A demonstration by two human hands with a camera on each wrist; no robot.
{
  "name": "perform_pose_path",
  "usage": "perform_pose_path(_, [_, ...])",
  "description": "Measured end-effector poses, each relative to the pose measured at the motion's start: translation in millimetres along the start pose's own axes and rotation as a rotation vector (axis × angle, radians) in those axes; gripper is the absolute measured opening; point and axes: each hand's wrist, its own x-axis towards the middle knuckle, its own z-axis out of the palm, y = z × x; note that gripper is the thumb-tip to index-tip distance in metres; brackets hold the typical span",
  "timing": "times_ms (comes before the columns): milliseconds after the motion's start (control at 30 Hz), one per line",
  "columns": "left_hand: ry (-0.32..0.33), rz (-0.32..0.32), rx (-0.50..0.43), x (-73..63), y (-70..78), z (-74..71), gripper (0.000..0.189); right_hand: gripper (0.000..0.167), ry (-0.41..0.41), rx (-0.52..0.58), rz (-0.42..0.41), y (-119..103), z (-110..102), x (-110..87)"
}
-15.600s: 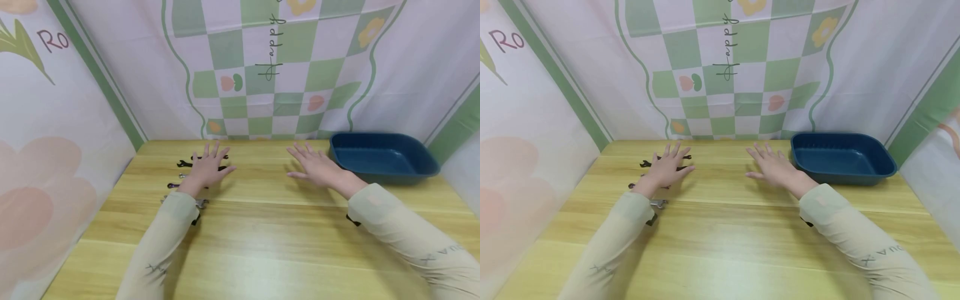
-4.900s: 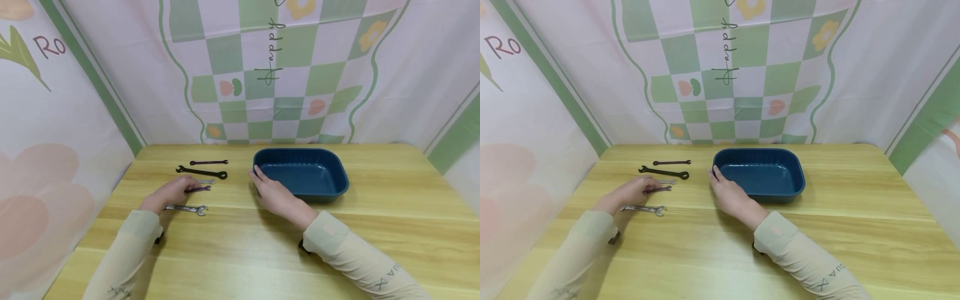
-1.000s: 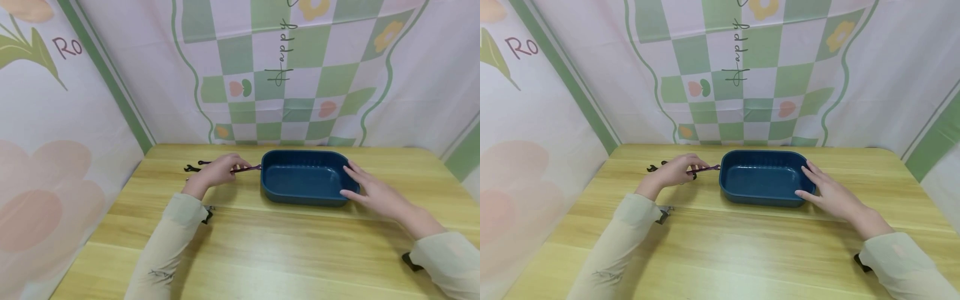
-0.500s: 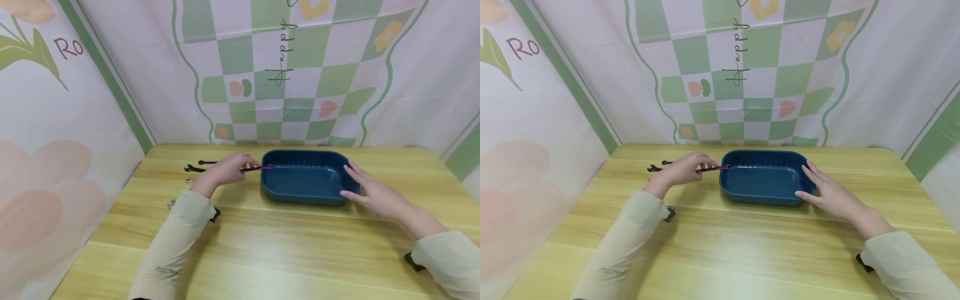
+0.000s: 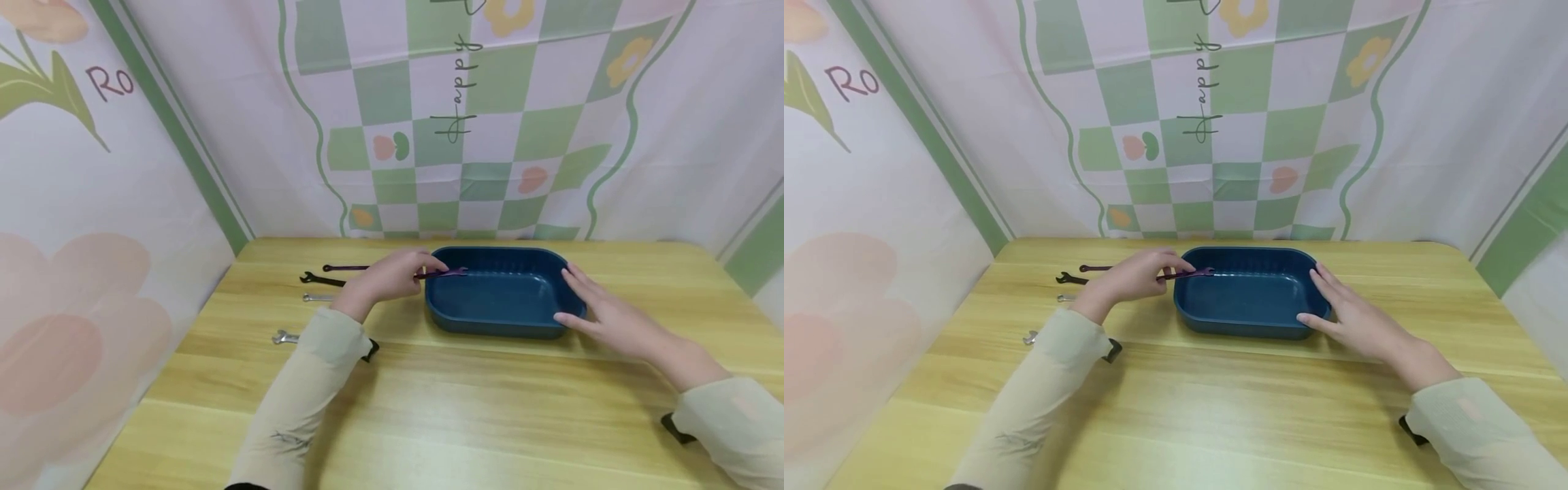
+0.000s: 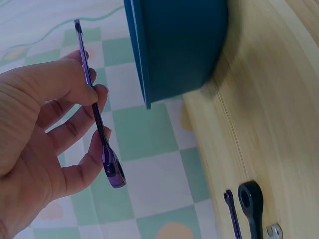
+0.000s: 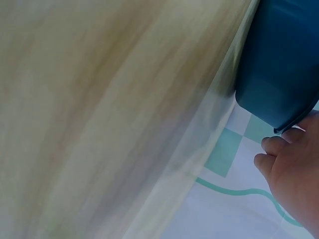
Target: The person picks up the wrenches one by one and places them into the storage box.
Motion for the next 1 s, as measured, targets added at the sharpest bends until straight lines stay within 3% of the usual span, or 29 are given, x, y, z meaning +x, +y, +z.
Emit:
perform_pose_path(333, [-0.035, -0.007, -0.016, 14.4, 10.9, 2.2, 0.058, 0.093, -0.005, 0.015, 0.002, 0.9, -0.1, 0.6])
perform_pose_path(500, [-0.054, -0.002, 0.024, 22.6, 16.1, 6.5, 0.057, 0.093, -0.012, 0.012, 0.004, 0.9, -0.4, 0.6])
perform_pose_path(1000, [-0.065, 0.051, 0.062, 41.8, 30.4, 21.3, 0.051, 0.094, 0.001, -0.016, 0.003, -2.8, -1.3, 0.8])
